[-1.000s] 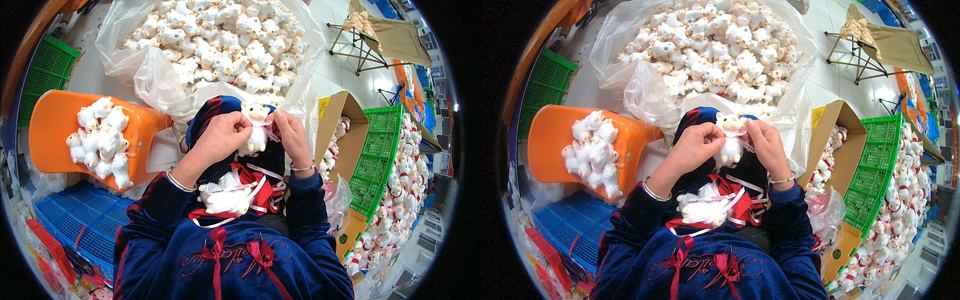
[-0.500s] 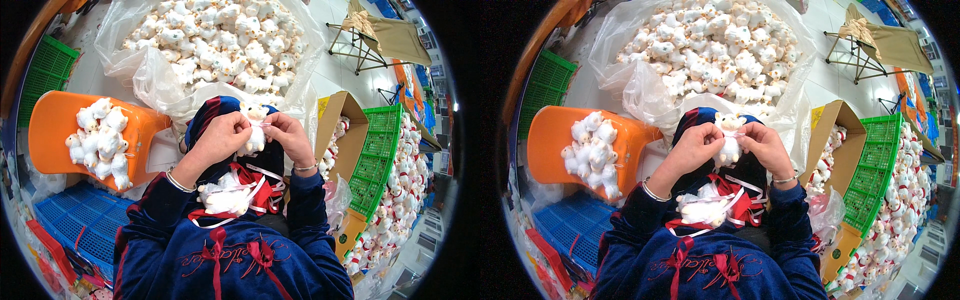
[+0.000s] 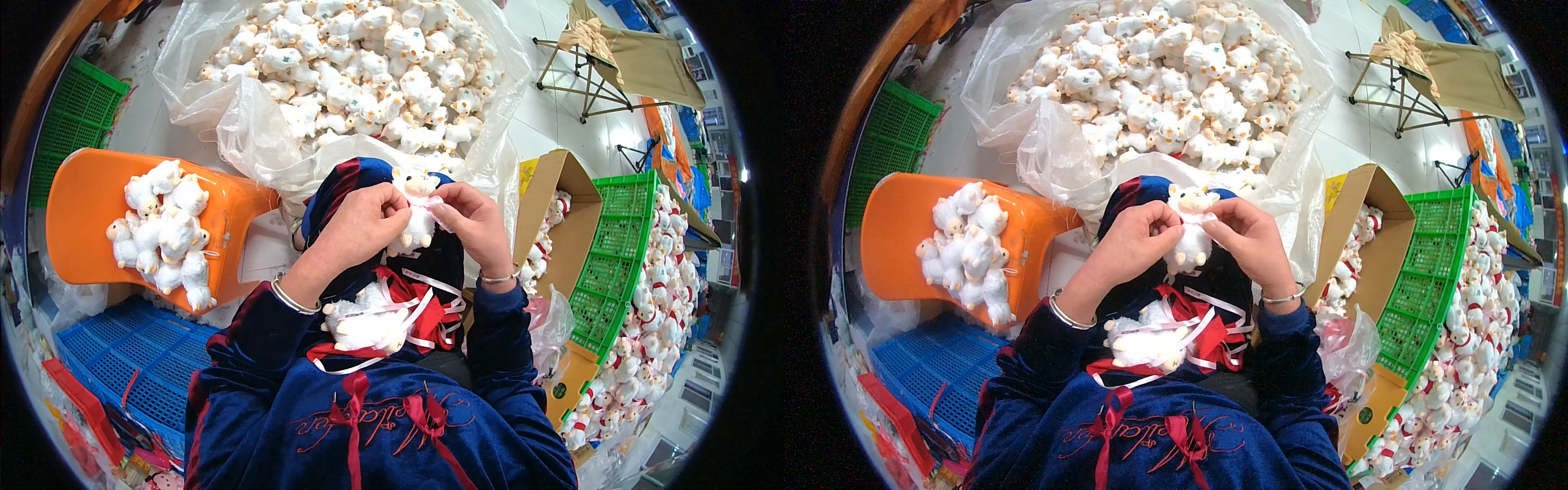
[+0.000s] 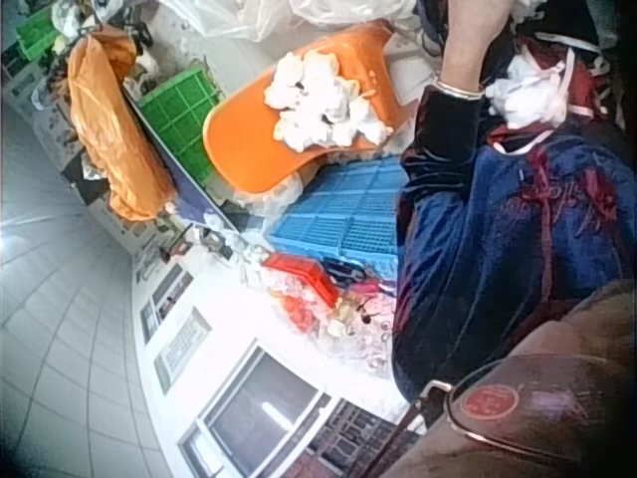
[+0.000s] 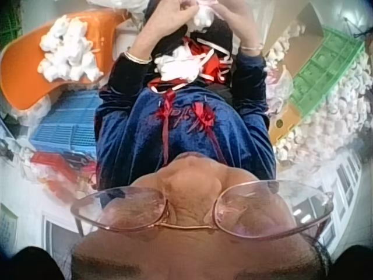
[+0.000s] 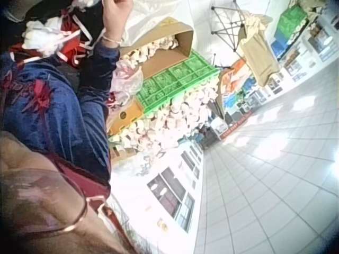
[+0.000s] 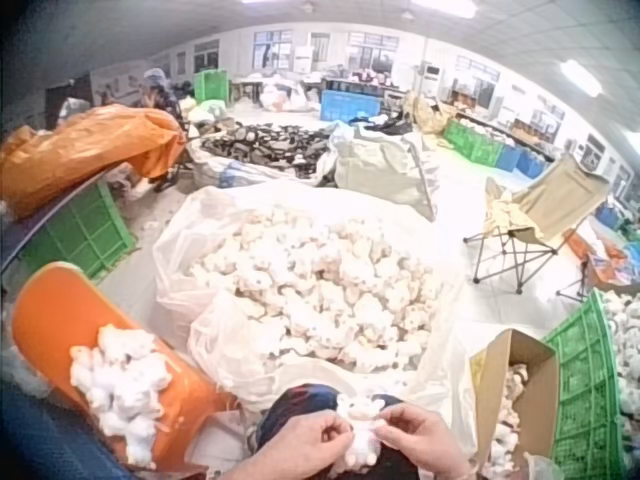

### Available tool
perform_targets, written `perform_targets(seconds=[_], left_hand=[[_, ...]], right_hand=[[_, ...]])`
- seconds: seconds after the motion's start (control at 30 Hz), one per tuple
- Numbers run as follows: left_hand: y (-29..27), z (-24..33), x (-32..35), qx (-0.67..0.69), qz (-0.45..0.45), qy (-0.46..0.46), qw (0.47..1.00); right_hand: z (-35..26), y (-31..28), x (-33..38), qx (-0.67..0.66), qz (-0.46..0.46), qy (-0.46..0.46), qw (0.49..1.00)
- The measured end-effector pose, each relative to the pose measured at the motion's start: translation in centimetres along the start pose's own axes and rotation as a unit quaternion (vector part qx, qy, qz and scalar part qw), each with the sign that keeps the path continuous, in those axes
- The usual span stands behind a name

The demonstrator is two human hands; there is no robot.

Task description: The person sits on the floor and ties red ribbons around the necks of small white plush toys. They pick up each toy, wrap the ribbon, and tie a bow, then place the finished toy into a nearby green crate.

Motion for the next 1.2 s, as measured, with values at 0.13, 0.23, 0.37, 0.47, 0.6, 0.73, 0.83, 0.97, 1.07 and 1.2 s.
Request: perform_targets(seconds=[0.13, 0.23, 0.37, 0.47, 0.6, 0.73, 0.83, 0.97, 1.07, 1.2], left_hand=[[0.0, 0.0, -0.2, -0.009, -0.019, 0.01, 1.0], [-0.5, 0.2, -0.2, -0.03, -0.063, 0.023, 0.997], [-1.2, 0.0, -1.1, -0.045, -0.047, -0.021, 0.998], [-1.1, 0.4, -1.6, -0.089, -0.015, -0.05, 0.995], [-0.6, 1.3, -1.6, -0.132, -0.011, -0.019, 0.991], [-0.3, 0.5, -2.0, -0.064, 0.018, 0.037, 0.997], [-0.2, 0.6, -2.0, -0.03, 0.031, 0.055, 0.998], [-0.6, -0.7, -2.4, -0.014, 0.058, 0.027, 0.998], [-1.1, 0.2, -2.3, -0.091, 0.036, -0.023, 0.995], [-1.0, 1.4, -1.8, -0.119, 0.016, -0.014, 0.993]], right_hand=[[0.8, 0.1, -0.5, 0.026, 0.011, -0.003, 1.0], [1.1, 0.4, -0.4, 0.034, 0.023, -0.016, 0.999], [1.4, 0.9, -0.1, 0.027, 0.018, -0.024, 0.999], [1.3, 1.2, -0.1, 0.035, 0.019, -0.023, 0.999], [1.6, 1.3, -0.1, 0.049, 0.028, -0.029, 0.998], [1.6, 1.7, -0.1, 0.037, 0.033, -0.034, 0.998], [1.8, 1.8, -0.1, 0.052, 0.045, -0.036, 0.997], [1.7, 2.1, 0.1, 0.05, 0.05, -0.032, 0.997], [1.9, 2.2, 0.1, 0.05, 0.049, -0.034, 0.997], [1.7, 2.2, 0.1, 0.059, 0.053, -0.03, 0.996]])
Point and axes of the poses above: each hand's wrist, its own x-axis away from the middle knuckle, its own y-axis out of the palm, z = x × y, the point moved 3 cm from there along -x, towards the middle knuckle, and after that the axes turned 7 degrees about z, right-handed, at the moved point
